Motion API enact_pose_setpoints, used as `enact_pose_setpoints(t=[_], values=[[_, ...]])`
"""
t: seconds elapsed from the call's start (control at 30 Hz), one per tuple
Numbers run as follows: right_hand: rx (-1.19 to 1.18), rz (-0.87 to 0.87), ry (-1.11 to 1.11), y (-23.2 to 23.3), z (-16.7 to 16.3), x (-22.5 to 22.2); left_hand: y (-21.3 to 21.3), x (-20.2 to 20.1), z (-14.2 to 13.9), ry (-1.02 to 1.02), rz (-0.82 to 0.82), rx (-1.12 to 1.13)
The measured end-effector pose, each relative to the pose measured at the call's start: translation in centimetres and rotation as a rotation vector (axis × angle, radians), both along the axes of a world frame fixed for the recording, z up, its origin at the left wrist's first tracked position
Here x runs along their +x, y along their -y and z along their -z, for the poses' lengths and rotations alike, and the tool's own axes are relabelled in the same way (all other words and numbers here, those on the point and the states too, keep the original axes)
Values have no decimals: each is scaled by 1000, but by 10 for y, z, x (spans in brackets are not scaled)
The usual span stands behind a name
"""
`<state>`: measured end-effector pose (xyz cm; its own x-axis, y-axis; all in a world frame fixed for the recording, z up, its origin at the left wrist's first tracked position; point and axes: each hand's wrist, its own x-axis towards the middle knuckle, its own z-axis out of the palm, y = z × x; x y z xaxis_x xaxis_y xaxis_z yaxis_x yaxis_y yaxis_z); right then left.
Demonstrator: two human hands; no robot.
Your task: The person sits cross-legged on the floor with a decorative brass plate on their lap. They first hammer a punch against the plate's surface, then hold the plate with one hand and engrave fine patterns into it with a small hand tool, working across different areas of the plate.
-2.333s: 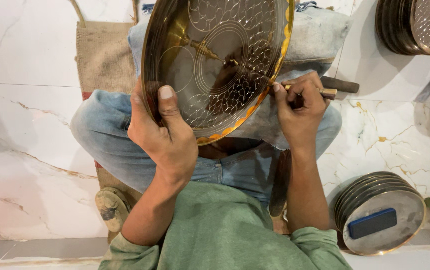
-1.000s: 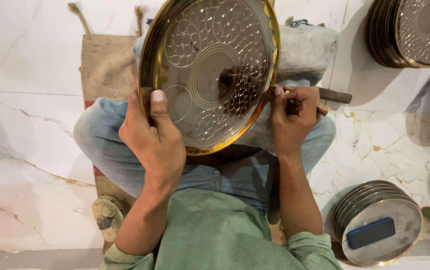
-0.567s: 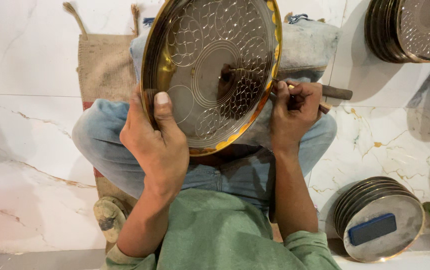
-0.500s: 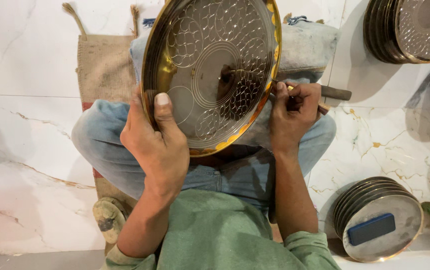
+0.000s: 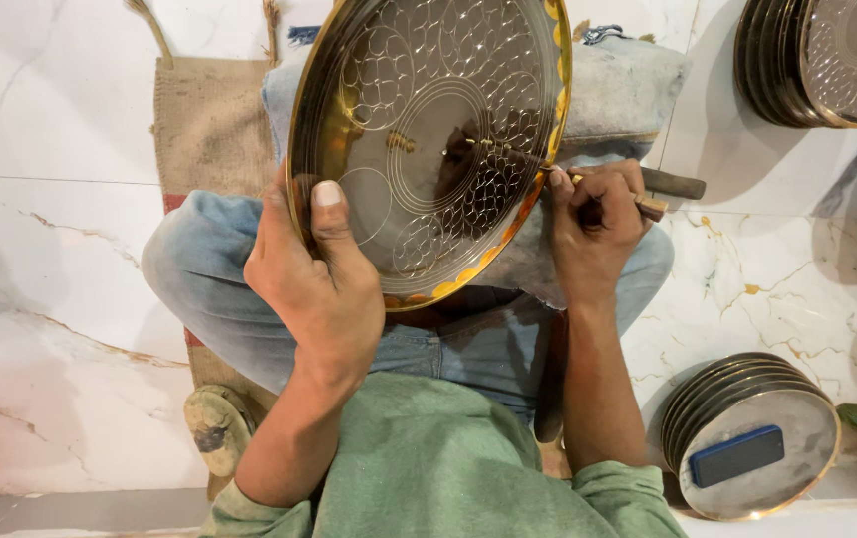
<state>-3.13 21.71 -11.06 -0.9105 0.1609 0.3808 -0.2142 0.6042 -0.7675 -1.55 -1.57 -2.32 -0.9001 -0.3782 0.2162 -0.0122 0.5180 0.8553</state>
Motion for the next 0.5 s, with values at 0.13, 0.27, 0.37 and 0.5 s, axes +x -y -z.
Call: enact_pose_setpoints(t=[0.13,0.27,0.37,0.5], values=[[-26,-12,25,-2,-1,2,0,1,1,-10,4,1],[-43,-39,41,-3,-1,2,1,1,1,-29,8,-31],[-47,-52,50,-4,-1,3,2,0,1,-18,6,-32],[-93,-73,76,-5,0,4,1,0,1,-25,5,-40]])
